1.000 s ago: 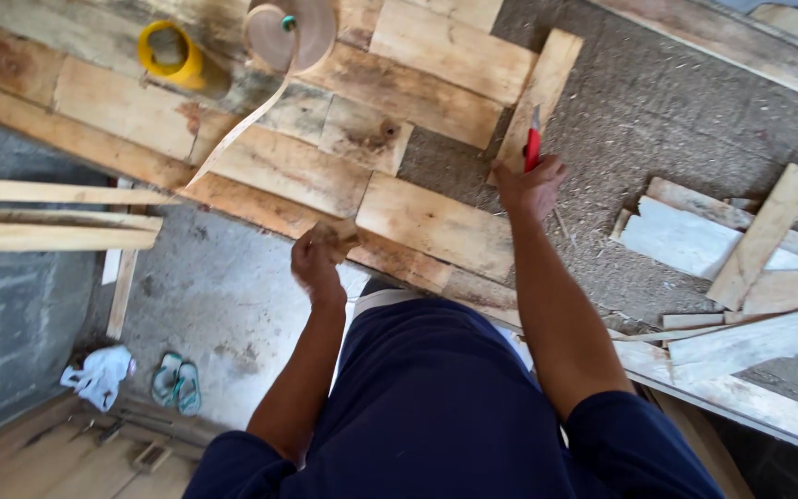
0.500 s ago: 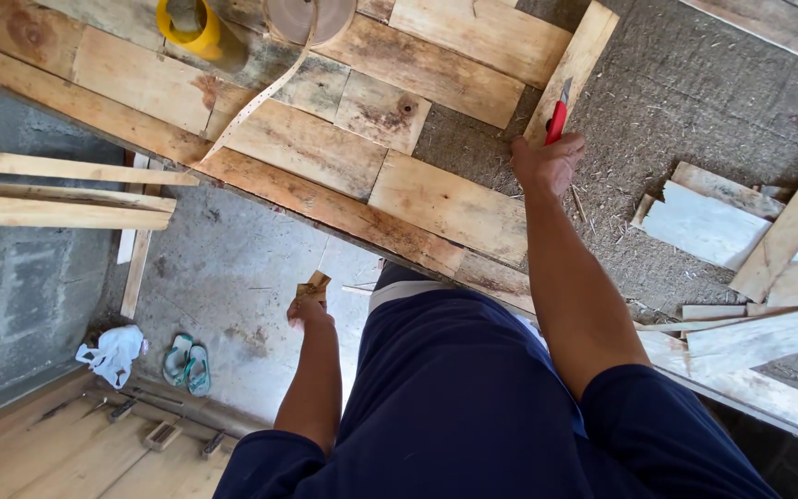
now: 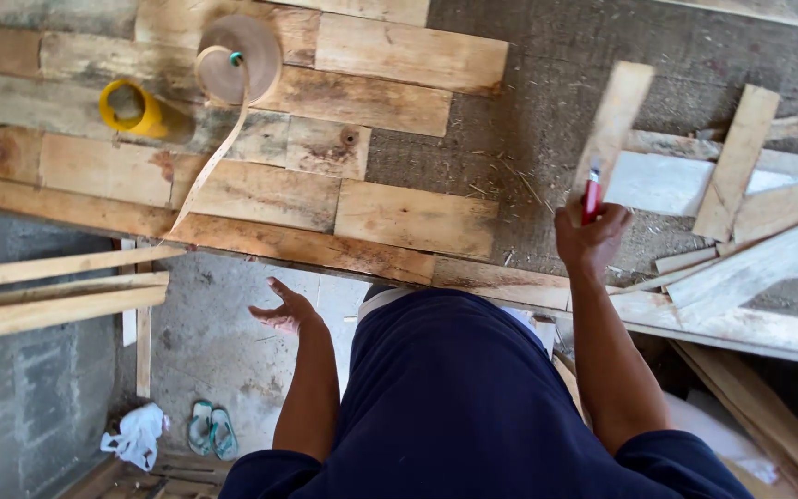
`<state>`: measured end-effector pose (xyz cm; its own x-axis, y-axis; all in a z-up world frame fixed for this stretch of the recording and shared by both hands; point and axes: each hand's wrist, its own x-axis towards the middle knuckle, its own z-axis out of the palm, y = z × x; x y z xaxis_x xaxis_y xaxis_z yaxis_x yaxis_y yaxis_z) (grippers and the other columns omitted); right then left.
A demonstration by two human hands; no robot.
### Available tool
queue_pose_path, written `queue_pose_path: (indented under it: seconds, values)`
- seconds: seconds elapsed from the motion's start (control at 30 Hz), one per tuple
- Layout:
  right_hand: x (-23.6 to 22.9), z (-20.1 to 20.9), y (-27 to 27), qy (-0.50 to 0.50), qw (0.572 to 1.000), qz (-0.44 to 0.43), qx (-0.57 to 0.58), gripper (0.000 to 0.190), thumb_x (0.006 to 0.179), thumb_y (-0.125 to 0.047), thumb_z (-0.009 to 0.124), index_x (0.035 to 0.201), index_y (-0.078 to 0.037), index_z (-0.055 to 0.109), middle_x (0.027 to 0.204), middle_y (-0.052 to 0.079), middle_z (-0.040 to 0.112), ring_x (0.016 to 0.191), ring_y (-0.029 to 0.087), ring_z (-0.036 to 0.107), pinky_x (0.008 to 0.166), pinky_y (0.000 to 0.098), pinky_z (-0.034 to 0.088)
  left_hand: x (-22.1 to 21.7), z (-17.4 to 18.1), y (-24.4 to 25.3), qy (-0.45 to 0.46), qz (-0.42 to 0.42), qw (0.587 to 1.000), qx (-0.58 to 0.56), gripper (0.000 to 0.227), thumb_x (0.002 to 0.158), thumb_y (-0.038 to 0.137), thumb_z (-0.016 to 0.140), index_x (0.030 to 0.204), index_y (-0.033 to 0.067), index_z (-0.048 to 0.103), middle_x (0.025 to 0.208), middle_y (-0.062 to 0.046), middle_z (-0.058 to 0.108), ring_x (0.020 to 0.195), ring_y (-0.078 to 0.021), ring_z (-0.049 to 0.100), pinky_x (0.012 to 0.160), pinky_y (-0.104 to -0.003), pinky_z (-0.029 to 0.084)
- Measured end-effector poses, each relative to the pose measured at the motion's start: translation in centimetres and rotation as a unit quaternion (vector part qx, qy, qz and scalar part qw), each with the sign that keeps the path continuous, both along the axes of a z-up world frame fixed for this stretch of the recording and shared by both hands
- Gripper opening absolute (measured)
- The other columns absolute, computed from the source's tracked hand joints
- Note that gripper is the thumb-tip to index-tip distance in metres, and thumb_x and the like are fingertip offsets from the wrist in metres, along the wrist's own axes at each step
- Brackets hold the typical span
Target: Applying and trimming thin wood panels onto a surface.
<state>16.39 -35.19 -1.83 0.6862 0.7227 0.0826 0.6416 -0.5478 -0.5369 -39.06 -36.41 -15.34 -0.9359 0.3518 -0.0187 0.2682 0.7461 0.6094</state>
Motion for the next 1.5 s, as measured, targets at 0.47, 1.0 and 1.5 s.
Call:
queue_pose_path:
  seconds: [0.47,1.0,1.5]
  values:
    - [7.9,-2.1,-6.5,0.163,0.885,-0.414,0.138,0.056,0.073,-0.034,0.089,0.104,0.0,0.056,0.1,0.018,0.063,0.087,0.028,0.065,0.081,0.0413,0.056,18.7,15.6,9.5,0.002,-0.608,0.778,0.157,0.072,0.1,0.031,0.076,0.156,0.0023,0.041,0.168,-0.026,0.031,0.158,-0.0429,0.031,0.129,-0.053,0.031]
    - [22.1,-1.0,-9.4,0.18,0.858,-0.48,-0.046,0.05,0.081,-0.027,0.083,0.117,-0.005,0.056,0.116,0.011,0.063,0.098,0.022,0.071,0.091,0.039,0.065,27.3,13.4,13.1,0.085,-0.835,0.523,-0.149,0.08,0.09,0.04,0.075,0.152,0.0025,0.04,0.156,-0.025,0.041,0.151,-0.0407,0.029,0.127,-0.048,0.02]
    - [16.0,0.5,-3.0,0.017,0.998,0.028,-0.06,0.038,0.089,-0.026,0.084,0.119,-0.016,0.062,0.126,0.002,0.066,0.099,0.021,0.072,0.084,0.0378,0.063,29.5,15.4,13.6,0.128,-0.832,0.49,-0.227,0.087,0.082,0.041,0.08,0.147,-0.0014,0.042,0.151,-0.027,0.041,0.145,-0.045,0.033,0.124,-0.05,0.024]
